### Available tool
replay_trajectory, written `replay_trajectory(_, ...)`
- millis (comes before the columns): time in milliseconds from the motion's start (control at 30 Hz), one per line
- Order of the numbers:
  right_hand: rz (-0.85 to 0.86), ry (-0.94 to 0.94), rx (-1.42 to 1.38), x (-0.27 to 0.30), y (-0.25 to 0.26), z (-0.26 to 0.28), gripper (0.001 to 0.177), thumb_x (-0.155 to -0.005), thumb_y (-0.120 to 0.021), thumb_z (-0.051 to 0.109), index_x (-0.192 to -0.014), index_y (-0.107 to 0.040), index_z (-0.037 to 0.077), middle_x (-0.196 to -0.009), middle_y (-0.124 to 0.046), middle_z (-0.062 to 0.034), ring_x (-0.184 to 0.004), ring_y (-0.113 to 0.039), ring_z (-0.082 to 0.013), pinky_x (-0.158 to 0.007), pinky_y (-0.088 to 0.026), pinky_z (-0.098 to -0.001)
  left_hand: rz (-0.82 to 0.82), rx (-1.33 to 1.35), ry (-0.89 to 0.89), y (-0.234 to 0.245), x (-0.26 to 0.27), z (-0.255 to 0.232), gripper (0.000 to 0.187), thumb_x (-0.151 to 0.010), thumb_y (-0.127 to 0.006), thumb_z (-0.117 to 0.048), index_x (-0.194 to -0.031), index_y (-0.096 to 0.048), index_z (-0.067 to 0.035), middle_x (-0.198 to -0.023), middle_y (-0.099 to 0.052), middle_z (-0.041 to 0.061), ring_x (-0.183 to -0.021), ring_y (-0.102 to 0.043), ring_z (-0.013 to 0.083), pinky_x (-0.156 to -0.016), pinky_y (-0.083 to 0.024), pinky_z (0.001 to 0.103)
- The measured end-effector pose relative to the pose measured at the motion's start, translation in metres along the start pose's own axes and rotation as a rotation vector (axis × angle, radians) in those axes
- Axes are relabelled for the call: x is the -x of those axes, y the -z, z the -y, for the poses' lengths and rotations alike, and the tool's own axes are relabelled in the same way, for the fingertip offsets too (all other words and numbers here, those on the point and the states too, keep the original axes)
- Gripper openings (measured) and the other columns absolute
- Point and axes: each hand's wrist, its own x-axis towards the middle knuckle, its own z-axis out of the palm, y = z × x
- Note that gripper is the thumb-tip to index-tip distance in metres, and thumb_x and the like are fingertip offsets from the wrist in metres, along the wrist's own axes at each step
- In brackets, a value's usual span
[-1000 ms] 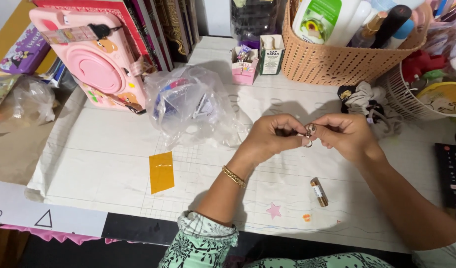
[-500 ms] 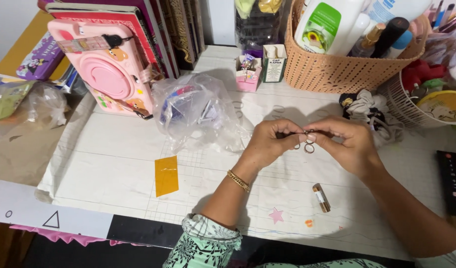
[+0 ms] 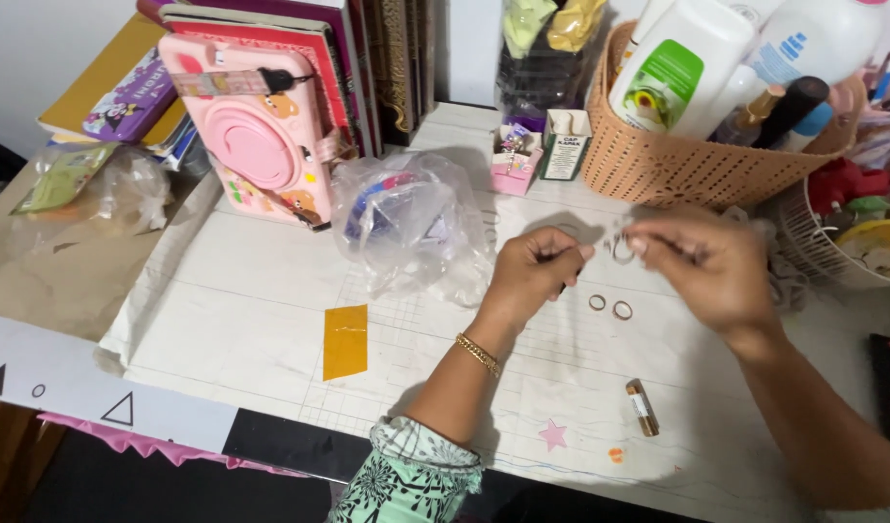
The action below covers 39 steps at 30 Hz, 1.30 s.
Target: The person assembles small keychains by hand on a cluttered desk. They pick up a yellow circular piece, attach a small charm, and then connect a metal ring and chain. The person repeats this process with different charms and rings, placing the finished keychains on the table.
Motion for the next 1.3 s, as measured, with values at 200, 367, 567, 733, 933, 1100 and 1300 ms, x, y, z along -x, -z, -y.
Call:
replay_trajectory(200,-0.240,0.397,0.456,-0.077,-0.029,-0.029,0.013,-0.103,-0.089,0.009,-0.094,-0.080,0.013,-0.077,-0.068,0.0045,-0.071,-0.059,-0.0070,-0.081,-0.054,-0.0266,-0.105,0.301,-0.025,0.013,-0.012,0.008,0.019,-0.075,-0.060,0.010,-0.087,-0.069,0.000,-0.064,-0.064,0.010,-0.047,-0.042,0.0105,-0.041,-0.032,0.022)
replay_trajectory(367,-0.148,0.364,0.570,-0.130,-0.061,-0.039,0.009,-0.099,-0.084,0.016,-0.106,-0.079,0.015,-0.085,-0.072,0.0027,-0.078,-0.072,-0.0172,-0.074,-0.053,-0.0278,-0.205,0.187,-0.060,0.020,-0.025,0.022,0.015,-0.085,-0.060,0.002,-0.096,-0.071,-0.001,-0.061,-0.064,0.010,-0.041,-0.052,0.0085,-0.039,-0.041,0.020)
replay_trajectory(567,-0.033,0.366,0.473,-0.140,-0.079,-0.025,0.011,-0.095,-0.079,-0.001,-0.105,-0.079,0.004,-0.084,-0.073,-0.0086,-0.075,-0.072,-0.0259,-0.065,-0.056,-0.0299,-0.325,0.265,-0.077,0.024,-0.031,0.025,0.015,-0.087,-0.056,0.002,-0.095,-0.069,-0.001,-0.061,-0.063,0.011,-0.040,-0.050,0.0093,-0.039,-0.040,0.020)
replay_trajectory(733,0.036,0.374,0.504,-0.125,-0.077,-0.012,0.011,-0.095,-0.081,0.007,-0.105,-0.077,0.002,-0.085,-0.072,-0.0088,-0.072,-0.072,-0.0255,-0.063,-0.056,-0.0325,-0.399,0.300,-0.098,0.024,-0.035,0.028,0.014,-0.088,-0.055,0.002,-0.095,-0.067,-0.001,-0.061,-0.063,0.011,-0.039,-0.049,0.0097,-0.039,-0.038,0.020)
replay_trajectory(933,0.006,0.528,0.750,-0.125,-0.092,-0.031,0.049,-0.076,-0.090,0.018,-0.121,-0.070,0.015,-0.088,-0.069,-0.0007,-0.081,-0.073,-0.0214,-0.073,-0.057,-0.0330,-0.377,0.318,-0.135,0.019,-0.034,0.032,0.015,-0.087,-0.055,0.002,-0.097,-0.066,-0.001,-0.061,-0.063,0.013,-0.038,-0.049,0.0089,-0.036,-0.038,0.019)
replay_trajectory(1100,-0.048,0.615,0.830,-0.128,-0.089,-0.025,0.044,-0.076,-0.098,0.012,-0.113,-0.074,0.009,-0.085,-0.071,-0.0039,-0.072,-0.068,-0.0185,-0.047,-0.045,-0.0319,-0.333,0.364,-0.047,0.021,-0.025,0.016,0.018,-0.087,-0.054,0.004,-0.099,-0.064,-0.005,-0.066,-0.067,0.011,-0.046,-0.048,0.0092,-0.040,-0.035,0.021)
replay_trajectory(1300,0.103,0.425,0.584,-0.107,-0.060,0.003,0.021,-0.093,-0.075,0.005,-0.114,-0.072,0.005,-0.108,-0.066,-0.0119,-0.094,-0.066,-0.0343,-0.070,-0.048,-0.0473,-0.298,0.382,-0.099,0.018,-0.029,0.024,0.018,-0.085,-0.054,0.007,-0.096,-0.064,-0.003,-0.066,-0.068,0.013,-0.042,-0.043,0.0106,-0.038,-0.033,0.022)
